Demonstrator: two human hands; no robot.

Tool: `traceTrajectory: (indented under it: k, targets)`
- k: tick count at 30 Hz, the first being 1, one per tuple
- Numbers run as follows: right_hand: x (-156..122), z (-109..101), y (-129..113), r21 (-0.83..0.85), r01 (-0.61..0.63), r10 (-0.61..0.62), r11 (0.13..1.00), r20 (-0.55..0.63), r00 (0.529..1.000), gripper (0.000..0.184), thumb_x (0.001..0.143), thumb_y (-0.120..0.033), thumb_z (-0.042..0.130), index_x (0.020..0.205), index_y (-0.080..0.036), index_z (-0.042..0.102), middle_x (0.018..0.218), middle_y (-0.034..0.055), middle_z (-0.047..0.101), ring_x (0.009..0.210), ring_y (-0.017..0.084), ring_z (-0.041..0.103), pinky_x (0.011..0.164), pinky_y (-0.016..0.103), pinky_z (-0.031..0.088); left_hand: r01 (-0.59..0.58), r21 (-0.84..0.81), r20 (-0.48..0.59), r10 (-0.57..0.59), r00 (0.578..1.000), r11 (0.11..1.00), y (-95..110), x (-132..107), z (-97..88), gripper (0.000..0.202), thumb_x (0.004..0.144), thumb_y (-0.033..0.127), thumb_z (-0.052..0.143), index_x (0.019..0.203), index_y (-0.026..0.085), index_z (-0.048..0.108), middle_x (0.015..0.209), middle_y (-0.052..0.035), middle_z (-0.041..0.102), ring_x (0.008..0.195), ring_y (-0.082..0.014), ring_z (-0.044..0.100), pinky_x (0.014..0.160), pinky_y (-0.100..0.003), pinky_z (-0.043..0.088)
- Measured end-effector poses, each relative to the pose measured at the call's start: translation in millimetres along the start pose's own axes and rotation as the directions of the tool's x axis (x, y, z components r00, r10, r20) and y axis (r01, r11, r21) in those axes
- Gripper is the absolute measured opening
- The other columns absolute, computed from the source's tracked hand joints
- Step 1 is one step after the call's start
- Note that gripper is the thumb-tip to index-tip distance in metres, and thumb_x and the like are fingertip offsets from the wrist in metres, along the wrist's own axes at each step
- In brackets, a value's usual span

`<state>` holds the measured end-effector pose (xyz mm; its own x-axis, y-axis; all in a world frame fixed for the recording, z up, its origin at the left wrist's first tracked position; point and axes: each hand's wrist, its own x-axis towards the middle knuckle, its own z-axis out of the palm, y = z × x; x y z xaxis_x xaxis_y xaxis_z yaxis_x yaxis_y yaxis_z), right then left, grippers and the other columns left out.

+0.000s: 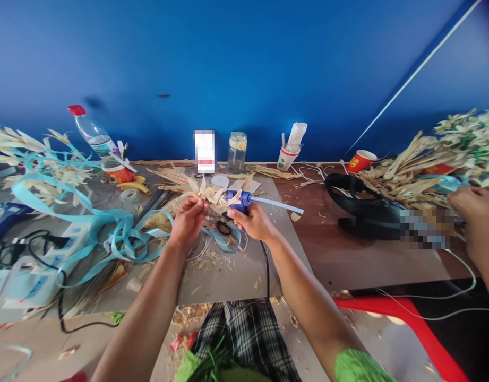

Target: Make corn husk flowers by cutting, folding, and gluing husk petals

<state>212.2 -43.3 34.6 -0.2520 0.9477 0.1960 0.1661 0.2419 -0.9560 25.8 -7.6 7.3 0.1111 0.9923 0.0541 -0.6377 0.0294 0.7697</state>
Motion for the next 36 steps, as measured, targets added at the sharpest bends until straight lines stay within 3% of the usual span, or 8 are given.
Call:
traceTrajectory:
  k: [11,24,36]
  targets:
    - [-1.5,-1.6,-4.5,-0.003,-0.005,0.005,1.000,0.048,0.999,0.036,0.080,-0.052,0.056,0.071,-0.017,0.049,0.054,-0.0040,0.045,0.045,0.008,0.043,0.045,0.021,0.034,-0.014,0.004,-0.009,0.014,1.000,1.000,0.0,0.0,0.6,0.018,0.064,0.016,0.075,0.069,0.017,0.057,0.063,0.0023,0.059,0.048,-0.0046,0.047,0.059,-0.023,0.045]
    - [0.2,-1.2,-3.3,0.042,-0.003,0.005,0.999,-0.049,0.999,0.043,0.078,-0.059,0.055,0.067,-0.018,0.048,0.052,-0.0030,0.046,0.045,0.008,0.042,0.044,0.021,0.035,0.020,0.012,-0.016,-0.020,1.000,1.000,-2.1,-0.3,-2.2,0.019,0.065,0.015,0.075,0.070,0.017,0.056,0.065,0.0018,0.060,0.051,-0.0050,0.050,0.058,-0.021,0.044]
    - [0.9,-0.9,-1.3,0.040,-0.020,0.020,0.999,0.008,1.000,0.040,0.079,-0.055,0.055,0.068,-0.018,0.048,0.054,-0.0032,0.046,0.045,0.008,0.043,0.043,0.021,0.033,0.015,0.007,0.006,-0.015,1.000,1.000,-2.5,-0.9,-2.5,0.018,0.065,0.015,0.075,0.070,0.017,0.058,0.065,0.0022,0.059,0.051,-0.0046,0.049,0.059,-0.022,0.045]
